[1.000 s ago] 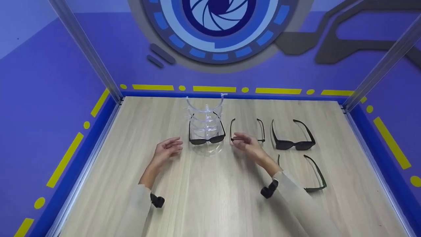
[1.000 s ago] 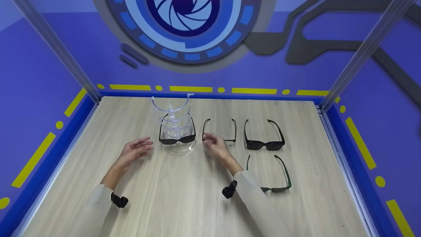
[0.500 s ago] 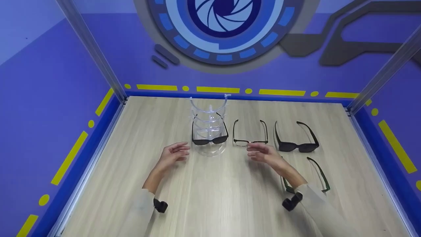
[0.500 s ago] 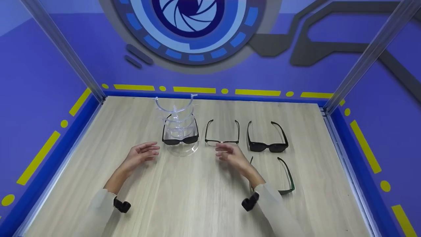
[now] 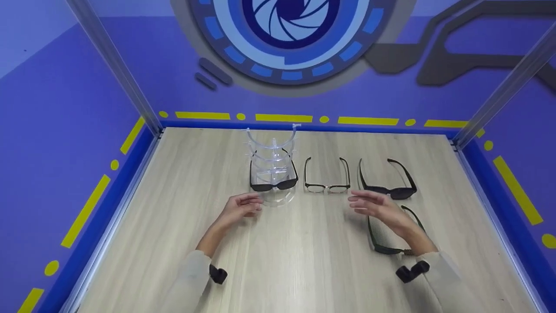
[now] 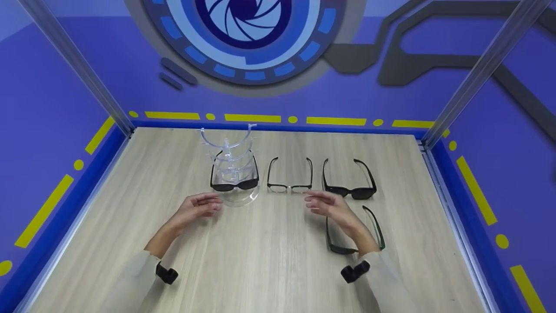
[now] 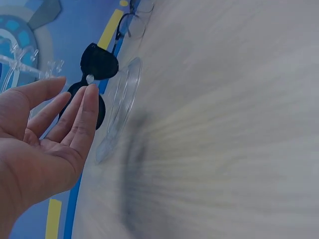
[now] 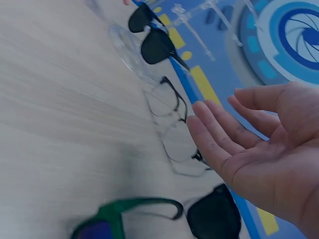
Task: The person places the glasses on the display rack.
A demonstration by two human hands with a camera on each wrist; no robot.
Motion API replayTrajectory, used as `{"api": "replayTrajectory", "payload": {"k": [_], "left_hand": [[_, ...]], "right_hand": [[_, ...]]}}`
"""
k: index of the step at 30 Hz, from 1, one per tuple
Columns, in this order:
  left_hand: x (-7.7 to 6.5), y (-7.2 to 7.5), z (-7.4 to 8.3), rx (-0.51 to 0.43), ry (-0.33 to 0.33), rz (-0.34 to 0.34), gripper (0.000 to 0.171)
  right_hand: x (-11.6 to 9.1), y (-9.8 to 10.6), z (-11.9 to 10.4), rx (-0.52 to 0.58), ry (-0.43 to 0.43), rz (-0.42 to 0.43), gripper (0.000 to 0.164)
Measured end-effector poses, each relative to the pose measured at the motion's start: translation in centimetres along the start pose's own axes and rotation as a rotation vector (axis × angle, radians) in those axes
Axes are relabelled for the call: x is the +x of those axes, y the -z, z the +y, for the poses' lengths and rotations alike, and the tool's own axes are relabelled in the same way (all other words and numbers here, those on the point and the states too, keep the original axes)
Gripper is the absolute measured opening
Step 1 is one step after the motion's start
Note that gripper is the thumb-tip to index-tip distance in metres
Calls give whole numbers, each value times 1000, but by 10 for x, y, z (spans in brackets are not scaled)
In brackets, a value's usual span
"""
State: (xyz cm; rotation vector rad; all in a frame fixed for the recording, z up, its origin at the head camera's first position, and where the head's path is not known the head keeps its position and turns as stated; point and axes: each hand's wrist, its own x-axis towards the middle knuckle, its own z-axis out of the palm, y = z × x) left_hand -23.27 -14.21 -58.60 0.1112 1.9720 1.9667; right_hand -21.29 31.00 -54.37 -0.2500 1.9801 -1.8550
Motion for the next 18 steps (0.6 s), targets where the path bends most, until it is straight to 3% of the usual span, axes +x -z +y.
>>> {"api": "replayTrajectory", "payload": {"k": [9, 18], "left_hand": [[8, -23, -1, 15, -34, -98, 45], [17, -54, 0, 18, 9, -158, 46]], "right_hand": [[-36, 43, 0, 56, 36, 46, 52], [-65, 79, 10, 78, 50, 53, 44]]}}
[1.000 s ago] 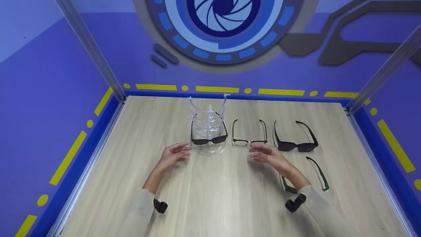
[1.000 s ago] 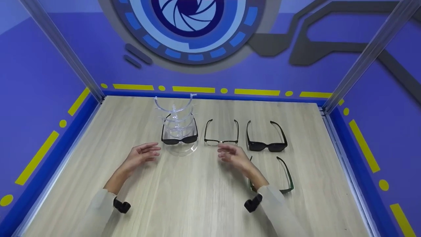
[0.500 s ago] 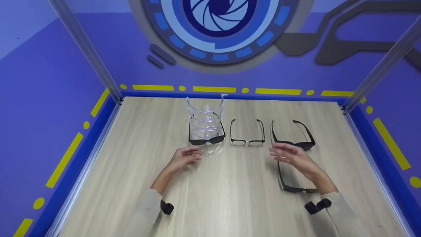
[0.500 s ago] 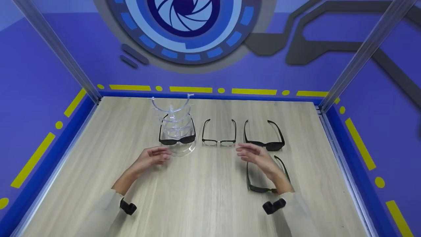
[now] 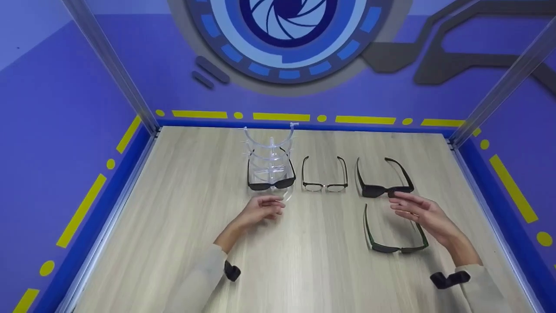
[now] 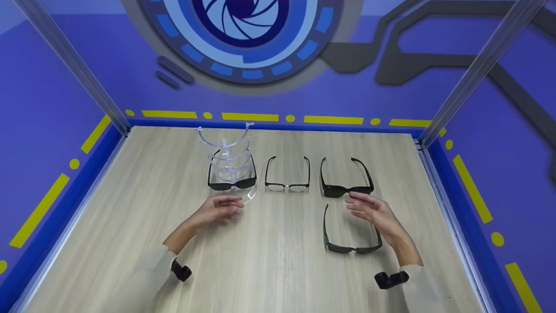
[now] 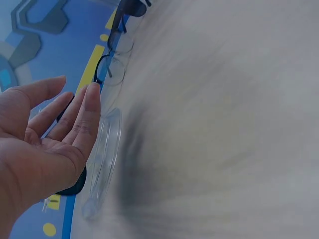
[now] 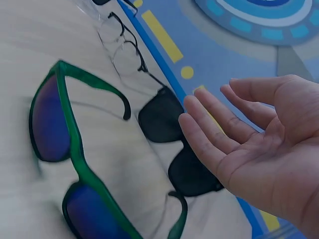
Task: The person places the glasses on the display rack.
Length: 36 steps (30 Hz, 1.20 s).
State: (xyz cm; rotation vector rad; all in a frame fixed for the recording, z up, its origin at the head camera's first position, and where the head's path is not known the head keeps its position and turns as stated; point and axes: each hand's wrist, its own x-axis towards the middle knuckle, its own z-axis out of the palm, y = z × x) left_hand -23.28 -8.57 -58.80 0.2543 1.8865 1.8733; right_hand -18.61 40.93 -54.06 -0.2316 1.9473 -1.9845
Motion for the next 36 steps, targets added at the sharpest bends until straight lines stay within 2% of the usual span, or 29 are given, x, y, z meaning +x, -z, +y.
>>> {"api": "replayTrajectory", "payload": {"k": [7, 15, 19, 22, 27, 30, 36], "left_hand": [[13, -28, -2, -20, 17, -61, 46], [30, -59, -7, -27, 55, -147, 45], [37, -73, -6, -24, 66, -183, 46], [43, -86, -6, -20, 65, -231, 46], [55, -108, -9, -13, 56, -328, 46], [60, -121, -12, -31, 67, -352, 47], [67, -149, -14, -70, 81, -422, 51]], "right_hand": [[-16, 27, 8, 49, -10, -14, 40], [-37, 49, 17, 29, -28, 79, 36], [-45, 58, 22, 64, -43, 62, 38], [-49, 64, 24, 85, -70, 44, 40], [-53, 66, 30, 160, -158, 63, 39], [-55, 66, 35, 194, -189, 31, 41], [-61, 66, 46, 182, -168, -84, 48]]}}
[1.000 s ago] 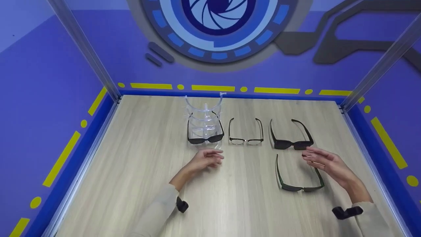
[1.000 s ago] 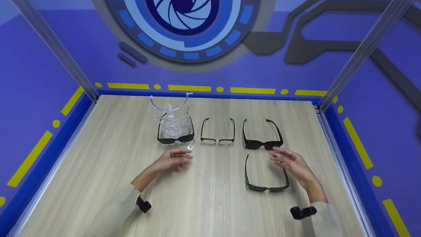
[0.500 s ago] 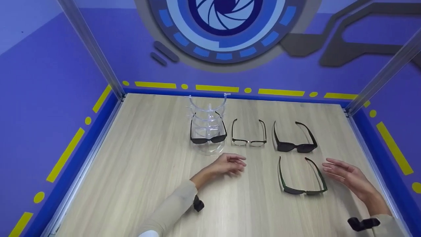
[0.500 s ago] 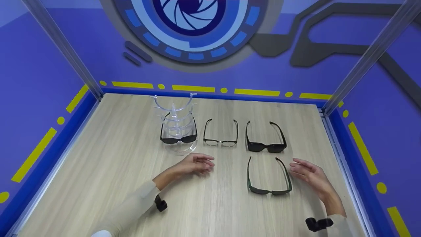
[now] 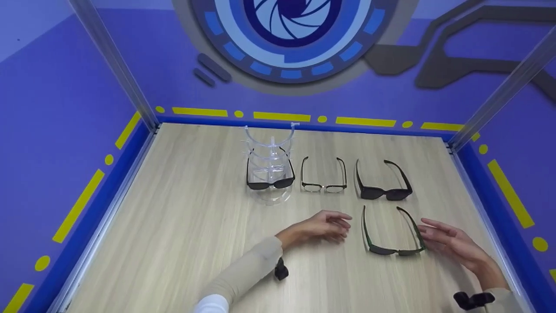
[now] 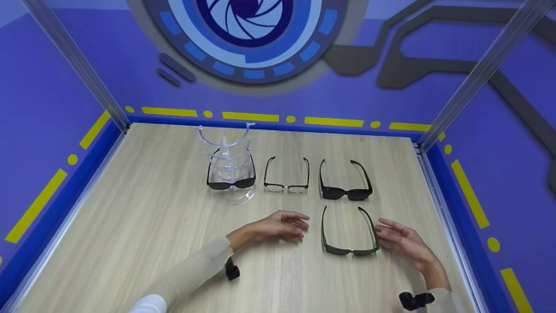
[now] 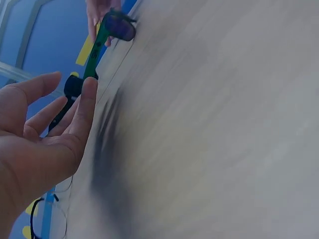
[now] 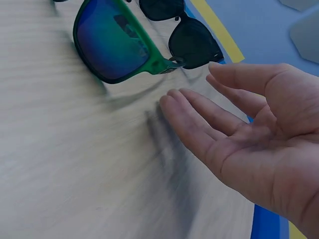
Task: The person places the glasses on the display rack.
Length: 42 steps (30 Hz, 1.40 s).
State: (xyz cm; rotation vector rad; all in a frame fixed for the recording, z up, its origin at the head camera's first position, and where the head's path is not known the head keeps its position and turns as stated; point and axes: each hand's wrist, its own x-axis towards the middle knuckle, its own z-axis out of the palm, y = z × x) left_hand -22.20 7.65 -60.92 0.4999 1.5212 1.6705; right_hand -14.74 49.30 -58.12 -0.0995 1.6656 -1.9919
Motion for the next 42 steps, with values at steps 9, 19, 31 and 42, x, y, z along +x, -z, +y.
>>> {"api": "replayTrajectory", "payload": {"k": [9, 19, 31, 42], "left_hand": [[10, -14, -1, -71, 72, -108, 59], [18, -21, 0, -112, 34, -125, 60], [22, -27, -1, -149, 65, -83, 65], [20, -28, -2, -153, 35, -63, 66]], "right_hand": [[-3, -4, 5, -88, -77, 18, 51], [-1, -6, 8, 13, -56, -55, 53], [-3, -9, 11, 5, -47, -57, 52], [-9, -15, 8, 43, -47, -98, 52]]}}
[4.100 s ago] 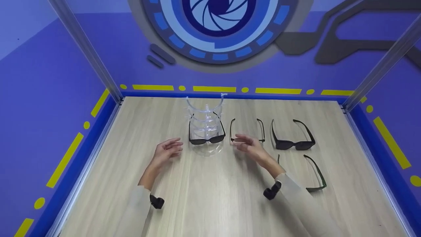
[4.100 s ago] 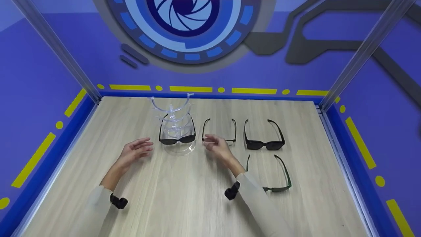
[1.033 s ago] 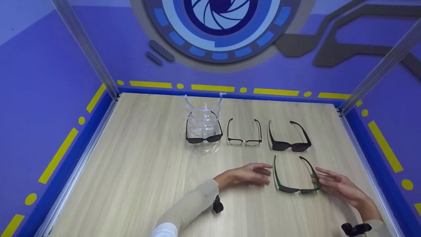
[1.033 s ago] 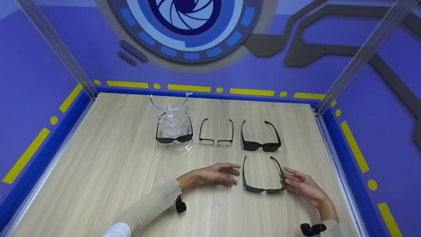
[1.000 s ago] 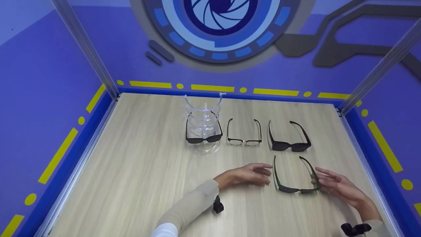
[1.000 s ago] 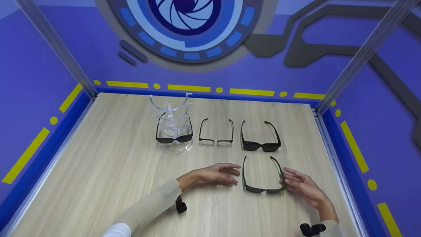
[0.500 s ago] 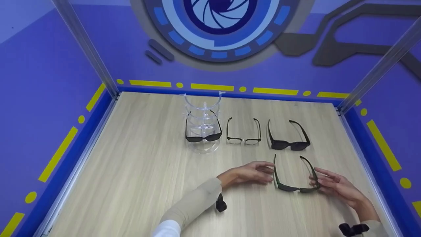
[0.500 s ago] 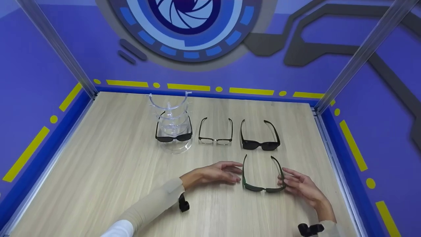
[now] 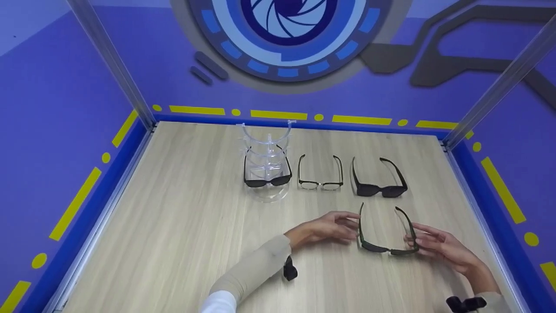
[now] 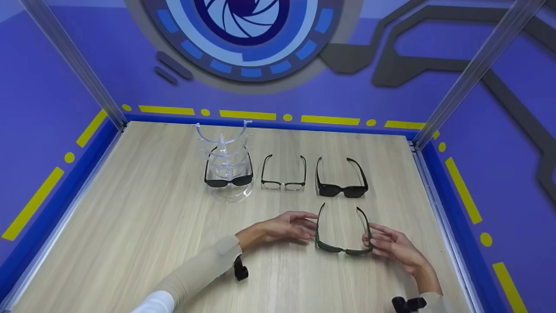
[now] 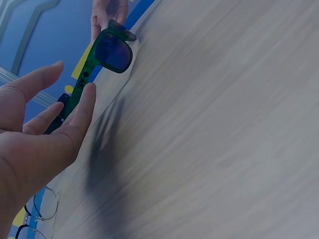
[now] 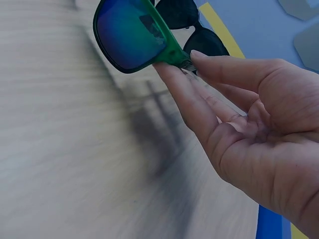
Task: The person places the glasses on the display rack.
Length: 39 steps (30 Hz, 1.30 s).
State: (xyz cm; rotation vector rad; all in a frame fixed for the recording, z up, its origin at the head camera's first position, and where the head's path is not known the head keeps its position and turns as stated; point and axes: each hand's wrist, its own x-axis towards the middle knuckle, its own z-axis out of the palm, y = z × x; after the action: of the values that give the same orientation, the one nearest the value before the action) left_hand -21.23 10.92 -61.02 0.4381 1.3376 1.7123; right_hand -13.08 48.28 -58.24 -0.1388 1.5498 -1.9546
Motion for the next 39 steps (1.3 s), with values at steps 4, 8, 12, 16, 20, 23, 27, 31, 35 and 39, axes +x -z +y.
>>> {"api": "replayTrajectory", "payload": {"k": [4, 8, 12, 16, 20, 23, 27, 31, 35, 39], "left_hand": [[-1, -1, 2, 6, -10, 15, 65], [-1, -4, 5, -35, -15, 39, 63], [0, -6, 7, -79, -28, 42, 61], [-2, -7, 6, -88, -39, 44, 59], [-4, -6, 6, -88, -47, 51, 57], [-5, -6, 6, -82, -53, 65, 55], [-8, -5, 7, -66, -55, 78, 55], [-12, -4, 7, -45, -54, 84, 54], [-18, -3, 6, -35, -57, 83, 56], [-24, 0, 6, -38, -66, 82, 56]], "right_hand": [[0, -4, -4, 3, 9, -8, 53], [1, -8, -6, -14, 5, 0, 52], [2, -13, -7, -39, -1, 19, 49], [1, -17, -6, -62, -13, 52, 49], [1, -18, -6, -58, -7, 69, 49], [2, -20, -5, -28, 2, 59, 50], [5, -25, -4, 0, 20, 20, 51], [9, -32, -4, 10, 29, 0, 50], [11, -37, -4, 5, 22, 16, 50], [15, -41, -2, -14, 2, 35, 50]]}}
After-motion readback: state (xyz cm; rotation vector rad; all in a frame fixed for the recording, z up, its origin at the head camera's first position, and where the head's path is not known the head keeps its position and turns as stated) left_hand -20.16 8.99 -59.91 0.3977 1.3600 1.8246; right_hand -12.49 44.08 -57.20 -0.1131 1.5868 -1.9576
